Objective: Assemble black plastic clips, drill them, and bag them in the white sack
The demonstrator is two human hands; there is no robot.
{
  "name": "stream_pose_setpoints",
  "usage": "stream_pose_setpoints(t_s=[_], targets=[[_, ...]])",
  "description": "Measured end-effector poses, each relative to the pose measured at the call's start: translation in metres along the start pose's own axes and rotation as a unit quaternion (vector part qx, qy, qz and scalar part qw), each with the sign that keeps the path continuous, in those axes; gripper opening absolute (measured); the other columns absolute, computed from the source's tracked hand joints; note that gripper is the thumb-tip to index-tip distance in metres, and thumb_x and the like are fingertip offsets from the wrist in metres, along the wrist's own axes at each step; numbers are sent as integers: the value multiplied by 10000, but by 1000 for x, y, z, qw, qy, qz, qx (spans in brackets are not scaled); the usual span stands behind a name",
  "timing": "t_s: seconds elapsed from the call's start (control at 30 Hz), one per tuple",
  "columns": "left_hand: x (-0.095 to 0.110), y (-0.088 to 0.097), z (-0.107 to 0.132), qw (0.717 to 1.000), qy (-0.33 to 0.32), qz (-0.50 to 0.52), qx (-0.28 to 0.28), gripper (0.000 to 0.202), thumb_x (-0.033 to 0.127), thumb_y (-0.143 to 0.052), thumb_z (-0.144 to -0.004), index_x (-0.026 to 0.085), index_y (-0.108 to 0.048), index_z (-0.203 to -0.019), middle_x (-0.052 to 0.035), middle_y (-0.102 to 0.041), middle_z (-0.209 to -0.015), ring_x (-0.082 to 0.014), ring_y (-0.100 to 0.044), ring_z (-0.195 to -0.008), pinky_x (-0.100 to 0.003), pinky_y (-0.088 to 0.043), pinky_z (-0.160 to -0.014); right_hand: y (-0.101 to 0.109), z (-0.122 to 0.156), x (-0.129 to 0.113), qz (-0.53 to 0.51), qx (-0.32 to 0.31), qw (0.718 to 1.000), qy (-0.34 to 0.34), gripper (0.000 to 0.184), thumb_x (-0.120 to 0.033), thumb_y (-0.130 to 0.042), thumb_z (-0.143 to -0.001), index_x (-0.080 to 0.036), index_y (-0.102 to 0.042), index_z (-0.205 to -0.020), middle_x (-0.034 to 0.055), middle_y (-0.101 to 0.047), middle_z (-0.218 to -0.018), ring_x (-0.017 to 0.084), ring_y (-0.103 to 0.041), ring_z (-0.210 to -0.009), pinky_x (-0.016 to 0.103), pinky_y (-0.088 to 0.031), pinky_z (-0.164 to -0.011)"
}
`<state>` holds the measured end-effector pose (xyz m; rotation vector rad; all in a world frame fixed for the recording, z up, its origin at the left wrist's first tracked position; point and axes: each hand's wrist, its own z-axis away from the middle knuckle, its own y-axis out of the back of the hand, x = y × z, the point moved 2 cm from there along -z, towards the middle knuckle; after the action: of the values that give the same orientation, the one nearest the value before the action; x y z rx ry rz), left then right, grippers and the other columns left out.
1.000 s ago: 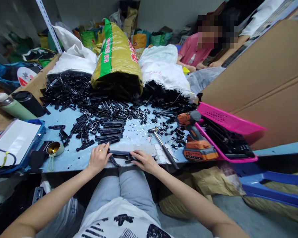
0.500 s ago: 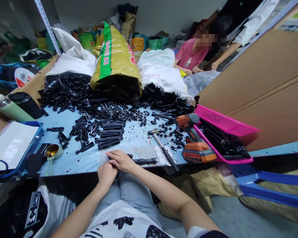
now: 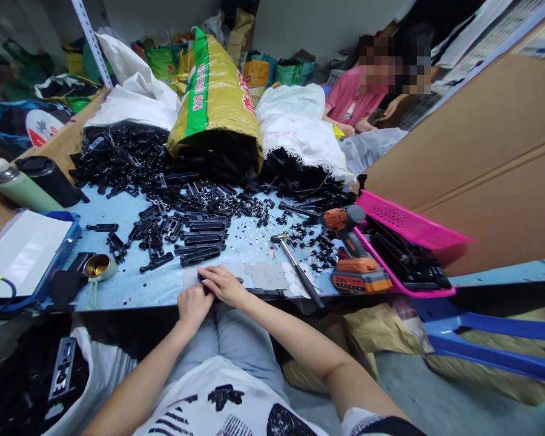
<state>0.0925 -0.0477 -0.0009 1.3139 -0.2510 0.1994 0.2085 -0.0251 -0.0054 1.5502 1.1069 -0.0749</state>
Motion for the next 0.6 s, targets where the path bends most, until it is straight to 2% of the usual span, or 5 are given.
stream_pose_setpoints(t_s=[0.1,0.2,0.43,0.6], targets=[[-6,2,-1,999,-30,-22,7,404,431,-412,-882,151,-699,-841,-134,-706,-838,-270,-670,-812,-321,-455,-692,0,1,1,10,12,1000,-6,402,-333,-370,-962,-227,-465,-1338,92,-569,-1162,191,-519,-1007,369,-455,-899],[-9,2,1,999,-5,-34,7,408,415,-394,-897,149,-697,-842,-134,-706,-834,-255,-671,-802,-305,-447,-683,0,1,1,28,11,1000,2,396,-338,-375,-960,-222,-481,-1324,89,-577,-1131,189,-521,-986,360,-460,-885],[-12,-5,22,999,-31,-40,7,413,498,-435,-879,154,-662,-859,-109,-697,-842,-236,-662,-795,-283,-434,-665,0,6,1,13,36,999,23,414,-308,-361,-967,-199,-436,-1359,97,-594,-1150,189,-538,-1001,369,-462,-896],[-3,-14,17,1000,-19,-24,7,387,365,-372,-922,143,-685,-870,-125,-702,-867,-245,-662,-806,-302,-433,-667,-5,6,3,4,25,1000,15,406,-309,-374,-963,-232,-450,-1354,92,-587,-1132,202,-528,-1002,387,-459,-895]])
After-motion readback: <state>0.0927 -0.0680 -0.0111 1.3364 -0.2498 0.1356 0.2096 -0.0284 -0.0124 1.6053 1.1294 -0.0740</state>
